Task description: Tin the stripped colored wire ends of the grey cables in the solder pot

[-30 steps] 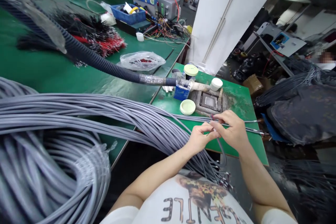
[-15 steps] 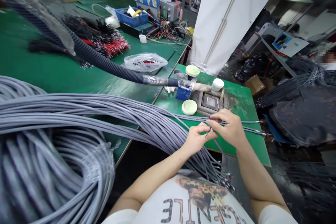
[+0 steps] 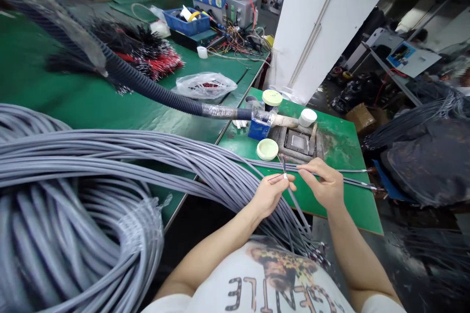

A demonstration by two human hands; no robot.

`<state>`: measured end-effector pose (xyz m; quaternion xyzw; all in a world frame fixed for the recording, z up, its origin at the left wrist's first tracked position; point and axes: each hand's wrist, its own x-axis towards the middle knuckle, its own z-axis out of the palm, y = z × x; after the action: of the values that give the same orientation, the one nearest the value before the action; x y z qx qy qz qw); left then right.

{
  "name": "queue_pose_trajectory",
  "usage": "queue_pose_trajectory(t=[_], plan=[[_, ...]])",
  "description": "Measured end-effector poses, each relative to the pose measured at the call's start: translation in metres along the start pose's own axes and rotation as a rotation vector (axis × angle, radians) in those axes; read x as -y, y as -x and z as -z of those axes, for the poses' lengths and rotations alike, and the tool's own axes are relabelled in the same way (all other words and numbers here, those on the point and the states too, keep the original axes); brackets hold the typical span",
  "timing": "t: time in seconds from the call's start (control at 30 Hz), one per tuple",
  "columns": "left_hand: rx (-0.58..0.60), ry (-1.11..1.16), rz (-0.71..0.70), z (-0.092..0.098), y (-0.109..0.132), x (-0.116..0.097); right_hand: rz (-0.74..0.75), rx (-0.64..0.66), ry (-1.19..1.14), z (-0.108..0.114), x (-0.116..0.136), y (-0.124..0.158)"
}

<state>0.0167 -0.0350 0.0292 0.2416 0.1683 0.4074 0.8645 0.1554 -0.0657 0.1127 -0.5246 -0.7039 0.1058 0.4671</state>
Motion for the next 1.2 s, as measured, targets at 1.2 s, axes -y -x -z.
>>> queue_pose_trajectory(t=[1.2], plan=[[-0.219,-1.117,-0.753,0.049,-0.01,-0.03,-0.109,0.087,0.215,-0.056,-0.095,-0.086]])
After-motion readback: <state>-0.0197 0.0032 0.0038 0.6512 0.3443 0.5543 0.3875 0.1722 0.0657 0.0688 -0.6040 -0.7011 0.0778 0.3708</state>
